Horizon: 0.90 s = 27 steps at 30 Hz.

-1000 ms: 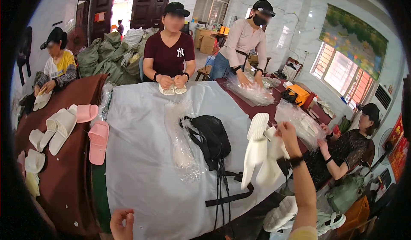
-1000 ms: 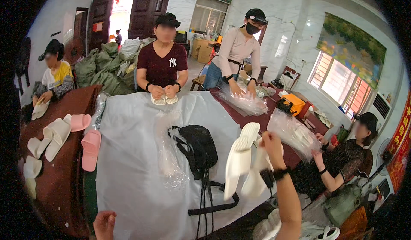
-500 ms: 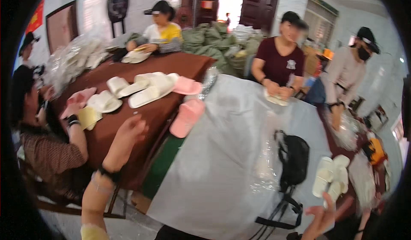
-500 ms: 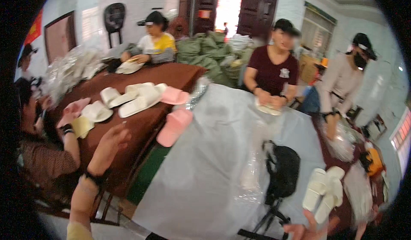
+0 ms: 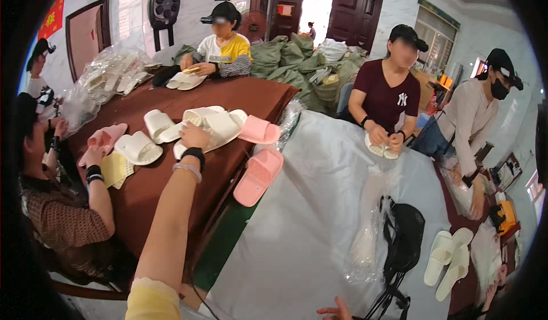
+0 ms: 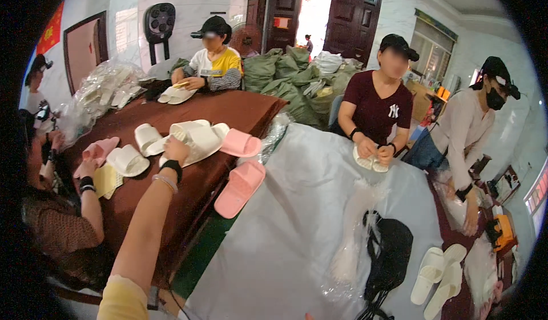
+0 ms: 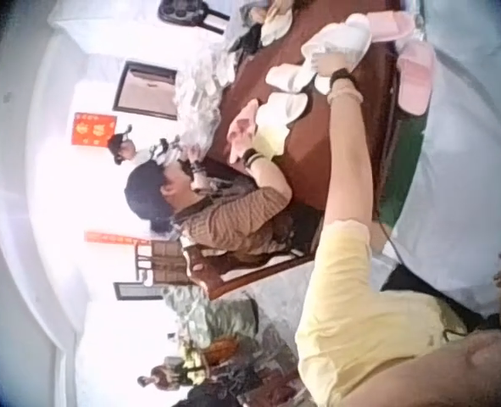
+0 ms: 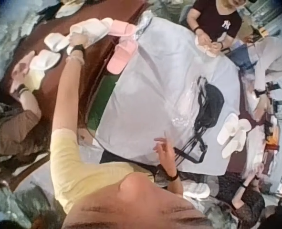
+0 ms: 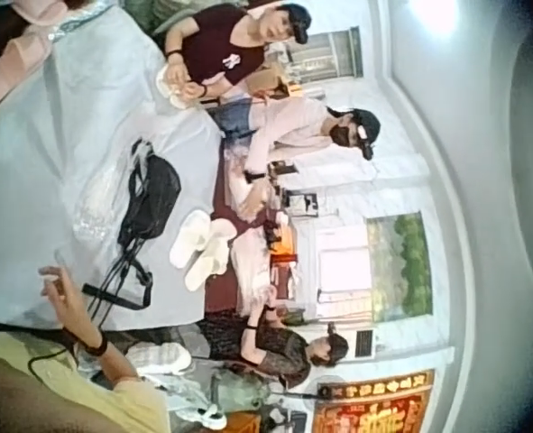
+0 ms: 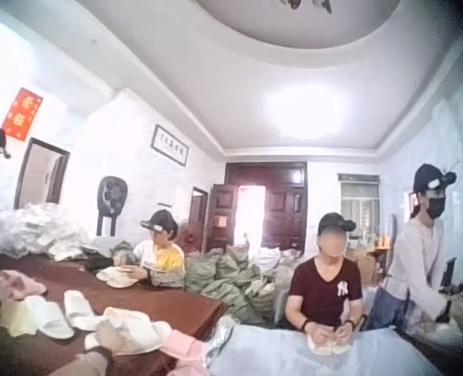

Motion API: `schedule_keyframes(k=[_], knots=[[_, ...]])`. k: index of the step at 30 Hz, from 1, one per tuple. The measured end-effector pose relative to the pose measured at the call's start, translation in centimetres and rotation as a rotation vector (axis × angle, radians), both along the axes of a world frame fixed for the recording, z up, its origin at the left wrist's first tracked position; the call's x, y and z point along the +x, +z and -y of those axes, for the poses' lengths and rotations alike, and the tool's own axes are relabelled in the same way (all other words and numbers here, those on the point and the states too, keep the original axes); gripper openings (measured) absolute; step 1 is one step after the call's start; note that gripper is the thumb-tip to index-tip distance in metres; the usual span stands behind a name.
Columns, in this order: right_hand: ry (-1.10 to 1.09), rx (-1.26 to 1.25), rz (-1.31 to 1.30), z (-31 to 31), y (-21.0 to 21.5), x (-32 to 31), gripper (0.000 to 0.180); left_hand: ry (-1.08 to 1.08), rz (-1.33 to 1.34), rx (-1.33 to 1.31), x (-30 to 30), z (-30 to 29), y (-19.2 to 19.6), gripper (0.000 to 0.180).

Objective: Assemble and inspect slippers in a workshop setting.

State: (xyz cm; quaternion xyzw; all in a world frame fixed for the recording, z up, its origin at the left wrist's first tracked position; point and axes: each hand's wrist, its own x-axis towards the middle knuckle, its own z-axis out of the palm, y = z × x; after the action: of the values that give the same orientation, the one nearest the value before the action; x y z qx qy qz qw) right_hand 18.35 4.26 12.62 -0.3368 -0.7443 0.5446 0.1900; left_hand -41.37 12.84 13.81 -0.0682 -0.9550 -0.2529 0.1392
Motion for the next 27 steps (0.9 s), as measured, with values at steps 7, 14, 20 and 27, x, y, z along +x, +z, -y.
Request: schedule_keyframes(k=[7, 14, 20, 27], knots=[[-0.002, -0.081, 0.266, 0.6, -8.1, 1.0, 0.045, -0.106, 0.020, -0.140, -8.2, 1.0, -2.7, 0.045], [-0.085, -0.182, 0.306, 0.6, -6.9, 0.9, 0.042, -0.274, -0.071, 0.291, -8.3, -2.6, -3.6, 0.026], [-0.029, 0.145, 0.273, 0.9, -7.1, 1.4, 0.031, -0.221, -0.344, 0.574, -7.5, -0.5, -0.5, 0.013], [-0.026, 0.452, 0.132, 1.7, -8.8, 2.8, 0.019, -0.557, -0.544, 0.799, 6.5, 4.7, 9.1, 0.014]])
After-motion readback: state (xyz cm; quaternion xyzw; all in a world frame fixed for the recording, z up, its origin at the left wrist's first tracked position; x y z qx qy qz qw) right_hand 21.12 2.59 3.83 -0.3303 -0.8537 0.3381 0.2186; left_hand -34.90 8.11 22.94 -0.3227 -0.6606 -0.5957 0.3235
